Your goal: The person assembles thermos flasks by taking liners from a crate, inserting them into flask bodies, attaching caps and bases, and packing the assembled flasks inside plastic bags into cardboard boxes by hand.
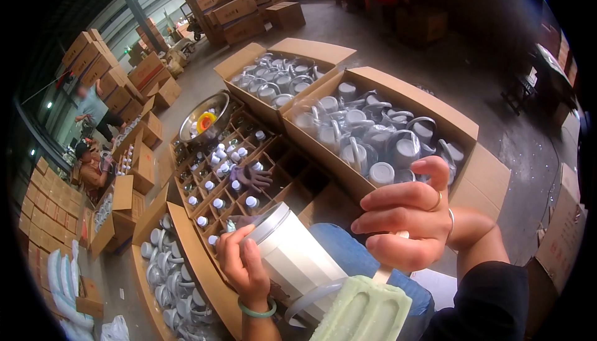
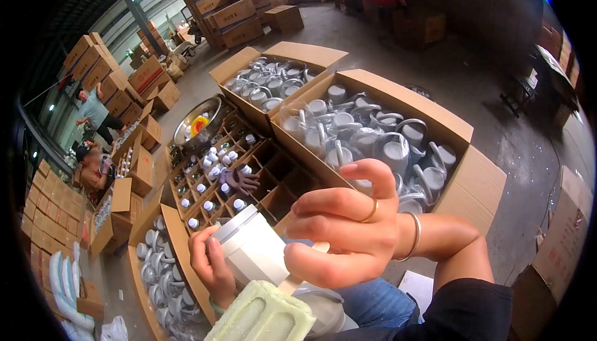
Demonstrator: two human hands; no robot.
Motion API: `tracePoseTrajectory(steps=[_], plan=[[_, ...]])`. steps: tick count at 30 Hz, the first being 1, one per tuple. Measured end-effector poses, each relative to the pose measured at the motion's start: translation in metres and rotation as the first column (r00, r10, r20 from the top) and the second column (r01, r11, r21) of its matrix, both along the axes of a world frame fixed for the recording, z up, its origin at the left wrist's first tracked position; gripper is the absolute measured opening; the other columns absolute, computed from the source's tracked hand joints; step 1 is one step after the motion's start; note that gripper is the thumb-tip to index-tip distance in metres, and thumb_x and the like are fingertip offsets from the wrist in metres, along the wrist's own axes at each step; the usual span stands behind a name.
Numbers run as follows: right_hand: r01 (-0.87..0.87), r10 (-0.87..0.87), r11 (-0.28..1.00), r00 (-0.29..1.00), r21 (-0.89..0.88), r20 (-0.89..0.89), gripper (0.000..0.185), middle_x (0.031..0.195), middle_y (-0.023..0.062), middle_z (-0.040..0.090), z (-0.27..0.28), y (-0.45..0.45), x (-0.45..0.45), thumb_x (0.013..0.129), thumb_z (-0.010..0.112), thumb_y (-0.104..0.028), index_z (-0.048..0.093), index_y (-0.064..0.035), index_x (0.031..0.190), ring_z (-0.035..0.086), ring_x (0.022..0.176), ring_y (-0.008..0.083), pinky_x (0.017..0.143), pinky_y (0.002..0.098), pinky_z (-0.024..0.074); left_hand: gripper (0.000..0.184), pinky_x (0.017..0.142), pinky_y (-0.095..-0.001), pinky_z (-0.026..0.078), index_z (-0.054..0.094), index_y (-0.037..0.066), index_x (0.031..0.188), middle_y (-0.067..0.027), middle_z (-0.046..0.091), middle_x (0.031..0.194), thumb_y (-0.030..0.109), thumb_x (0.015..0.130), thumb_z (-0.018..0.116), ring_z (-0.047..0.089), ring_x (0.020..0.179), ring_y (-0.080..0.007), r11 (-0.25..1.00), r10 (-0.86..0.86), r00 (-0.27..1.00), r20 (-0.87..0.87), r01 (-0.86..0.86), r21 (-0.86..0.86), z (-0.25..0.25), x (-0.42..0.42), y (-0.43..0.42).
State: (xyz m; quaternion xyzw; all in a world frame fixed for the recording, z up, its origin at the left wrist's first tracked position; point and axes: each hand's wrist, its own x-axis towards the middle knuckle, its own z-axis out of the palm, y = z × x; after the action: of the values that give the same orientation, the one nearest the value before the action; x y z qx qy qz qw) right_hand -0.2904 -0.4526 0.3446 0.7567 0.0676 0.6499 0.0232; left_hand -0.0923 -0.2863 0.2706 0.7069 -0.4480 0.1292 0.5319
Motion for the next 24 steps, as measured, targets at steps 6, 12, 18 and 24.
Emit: tracePoseTrajectory(steps=[6, 12, 18, 24], plan=[[0.018, -0.018, 1.000, 1.000, -0.010, -0.002, 0.017, 0.069, -0.0050, 0.061, 0.0010, -0.0009, -0.0037, 0.075, 0.068, -0.017, 0.053, -0.0190, 0.083, 0.063, 0.070, 0.0131, 0.084, 0.0430, 0.0324, 0.024, 0.078, -0.0369, 0.042, 0.064, -0.003, 0.097, -0.0121, 0.060, 0.088, 0.016, 0.089, 0.050, 0.053, 0.085, -0.0275, 1.000, -0.003, 1.000, -0.005, 0.003, -0.002, 0.0007, -0.0007, -0.0005], [0.017, -0.017, 1.000, 0.999, 0.002, 0.029, 0.017, 0.067, -0.0050, 0.059, 0.0012, -0.0015, -0.0042, 0.073, 0.067, -0.015, 0.053, -0.0190, 0.082, 0.063, 0.069, 0.0131, 0.085, 0.0433, 0.0319, 0.024, 0.078, -0.0364, 0.042, 0.063, -0.003, 0.097, -0.0116, 0.059, 0.087, 0.016, 0.089, 0.050, 0.053, 0.084, -0.0270, 1.000, -0.008, 1.000, 0.001, 0.008, -0.005, 0.0013, -0.0024, -0.0007], [0.018, -0.018, 1.000, 0.999, 0.002, 0.034, 0.017, 0.066, -0.0050, 0.058, 0.0008, -0.0034, -0.0044, 0.074, 0.068, -0.016, 0.054, -0.0189, 0.082, 0.062, 0.069, 0.0129, 0.086, 0.0434, 0.0315, 0.024, 0.078, -0.0362, 0.041, 0.063, -0.003, 0.097, -0.0115, 0.059, 0.088, 0.015, 0.089, 0.050, 0.052, 0.085, -0.0266, 1.000, 0.003, 0.999, -0.036, -0.003, 0.009, 0.0024, -0.0041, -0.0008], [0.029, -0.029, 1.000, 0.999, -0.004, 0.044, 0.016, 0.066, -0.0046, 0.058, -0.0033, -0.0073, -0.0022, 0.073, 0.067, -0.014, 0.055, -0.0176, 0.082, 0.062, 0.068, 0.0133, 0.087, 0.0433, 0.0314, 0.023, 0.078, -0.0357, 0.041, 0.063, -0.002, 0.097, -0.0110, 0.059, 0.088, 0.014, 0.089, 0.049, 0.052, 0.085, -0.0261, 1.000, 0.012, 1.000, -0.012, -0.012, 0.016, 0.0017, -0.0024, -0.0012]])
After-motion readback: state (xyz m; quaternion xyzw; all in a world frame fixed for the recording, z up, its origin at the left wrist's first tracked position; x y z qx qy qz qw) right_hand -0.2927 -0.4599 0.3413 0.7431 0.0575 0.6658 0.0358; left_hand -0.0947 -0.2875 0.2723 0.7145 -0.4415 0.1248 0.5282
